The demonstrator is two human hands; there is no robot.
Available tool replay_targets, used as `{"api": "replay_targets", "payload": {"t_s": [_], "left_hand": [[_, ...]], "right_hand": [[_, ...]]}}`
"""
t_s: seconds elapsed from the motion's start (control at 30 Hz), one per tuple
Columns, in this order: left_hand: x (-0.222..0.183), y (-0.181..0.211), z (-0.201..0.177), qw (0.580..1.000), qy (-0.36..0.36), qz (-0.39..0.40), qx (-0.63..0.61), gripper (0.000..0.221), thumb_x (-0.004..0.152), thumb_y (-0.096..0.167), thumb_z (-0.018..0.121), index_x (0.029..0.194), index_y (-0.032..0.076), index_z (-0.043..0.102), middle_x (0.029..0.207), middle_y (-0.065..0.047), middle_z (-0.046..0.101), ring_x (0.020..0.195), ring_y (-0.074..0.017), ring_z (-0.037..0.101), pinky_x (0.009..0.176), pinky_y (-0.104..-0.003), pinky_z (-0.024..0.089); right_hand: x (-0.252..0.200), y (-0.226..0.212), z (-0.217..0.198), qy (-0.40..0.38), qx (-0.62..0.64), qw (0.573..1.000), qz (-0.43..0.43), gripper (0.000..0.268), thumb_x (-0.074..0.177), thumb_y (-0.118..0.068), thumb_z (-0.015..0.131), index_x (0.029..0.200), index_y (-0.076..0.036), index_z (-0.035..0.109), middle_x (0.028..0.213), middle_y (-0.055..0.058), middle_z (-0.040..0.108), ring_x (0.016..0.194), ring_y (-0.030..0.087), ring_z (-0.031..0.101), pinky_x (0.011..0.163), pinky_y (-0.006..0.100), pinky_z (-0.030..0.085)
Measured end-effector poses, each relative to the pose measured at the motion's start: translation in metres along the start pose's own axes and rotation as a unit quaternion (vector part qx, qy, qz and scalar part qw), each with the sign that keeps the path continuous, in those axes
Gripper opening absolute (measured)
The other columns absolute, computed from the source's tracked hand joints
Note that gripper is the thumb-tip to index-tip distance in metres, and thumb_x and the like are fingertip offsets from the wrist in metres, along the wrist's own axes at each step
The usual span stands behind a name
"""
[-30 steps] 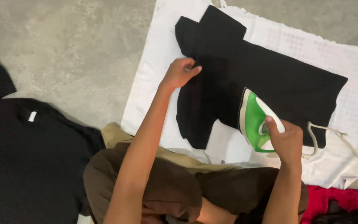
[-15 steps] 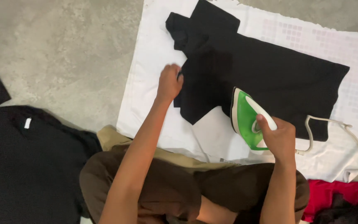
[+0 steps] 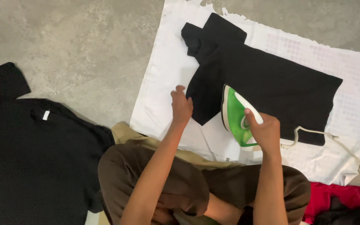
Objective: Ironing a black t-shirt on a cloth spread on the floor
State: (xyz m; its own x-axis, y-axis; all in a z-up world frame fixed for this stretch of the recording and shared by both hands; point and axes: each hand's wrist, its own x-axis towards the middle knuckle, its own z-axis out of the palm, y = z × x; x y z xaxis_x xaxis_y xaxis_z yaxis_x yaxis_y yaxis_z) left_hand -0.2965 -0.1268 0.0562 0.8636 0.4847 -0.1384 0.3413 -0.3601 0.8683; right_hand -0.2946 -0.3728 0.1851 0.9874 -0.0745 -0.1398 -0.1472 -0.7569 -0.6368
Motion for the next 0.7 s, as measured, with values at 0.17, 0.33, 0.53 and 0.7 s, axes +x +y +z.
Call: {"api": "replay_targets", "payload": {"t_s": [0.17,0.33,0.53,0.7], "left_hand": [[0.021,-0.056,0.008,0.992,-0.043,-0.119,0.003,0.025,0.094,0.016,0.073,0.118,0.013,0.066,0.094,-0.015,0.077,0.097,-0.0388,0.078,0.084,-0.050,0.064],[0.021,-0.059,-0.033,0.994,-0.028,-0.102,0.009,0.017,0.091,0.005,0.072,0.107,0.009,0.067,0.095,-0.021,0.076,0.078,-0.0355,0.079,0.060,-0.041,0.066],[0.005,-0.026,-0.032,0.953,-0.058,0.153,0.256,0.073,0.091,0.020,0.078,0.153,0.002,0.043,0.146,-0.025,0.048,0.137,-0.0468,0.046,0.107,-0.062,0.046],[-0.011,-0.041,-0.015,0.891,-0.226,0.160,0.361,0.091,0.106,0.050,0.054,0.171,0.010,0.007,0.180,-0.012,-0.001,0.165,-0.0312,0.001,0.131,-0.060,0.008]], "right_hand": [[-0.006,-0.007,0.009,-0.018,0.010,1.000,0.005,0.059,0.099,-0.045,0.079,0.056,-0.007,0.064,0.045,0.009,0.051,0.046,0.017,0.045,0.050,0.033,0.038],[-0.004,-0.005,0.017,-0.034,0.003,0.999,0.024,0.056,0.099,-0.047,0.076,0.061,-0.006,0.067,0.051,0.013,0.055,0.050,0.024,0.051,0.055,0.038,0.041],[0.016,-0.020,0.041,-0.101,-0.069,0.992,0.029,0.048,0.098,-0.048,0.070,0.090,-0.002,0.079,0.081,0.024,0.072,0.083,0.042,0.072,0.073,0.050,0.052],[0.022,-0.050,0.055,-0.132,-0.093,0.987,0.013,0.052,0.097,-0.049,0.065,0.112,-0.001,0.077,0.103,0.029,0.075,0.107,0.049,0.070,0.087,0.057,0.053]]}}
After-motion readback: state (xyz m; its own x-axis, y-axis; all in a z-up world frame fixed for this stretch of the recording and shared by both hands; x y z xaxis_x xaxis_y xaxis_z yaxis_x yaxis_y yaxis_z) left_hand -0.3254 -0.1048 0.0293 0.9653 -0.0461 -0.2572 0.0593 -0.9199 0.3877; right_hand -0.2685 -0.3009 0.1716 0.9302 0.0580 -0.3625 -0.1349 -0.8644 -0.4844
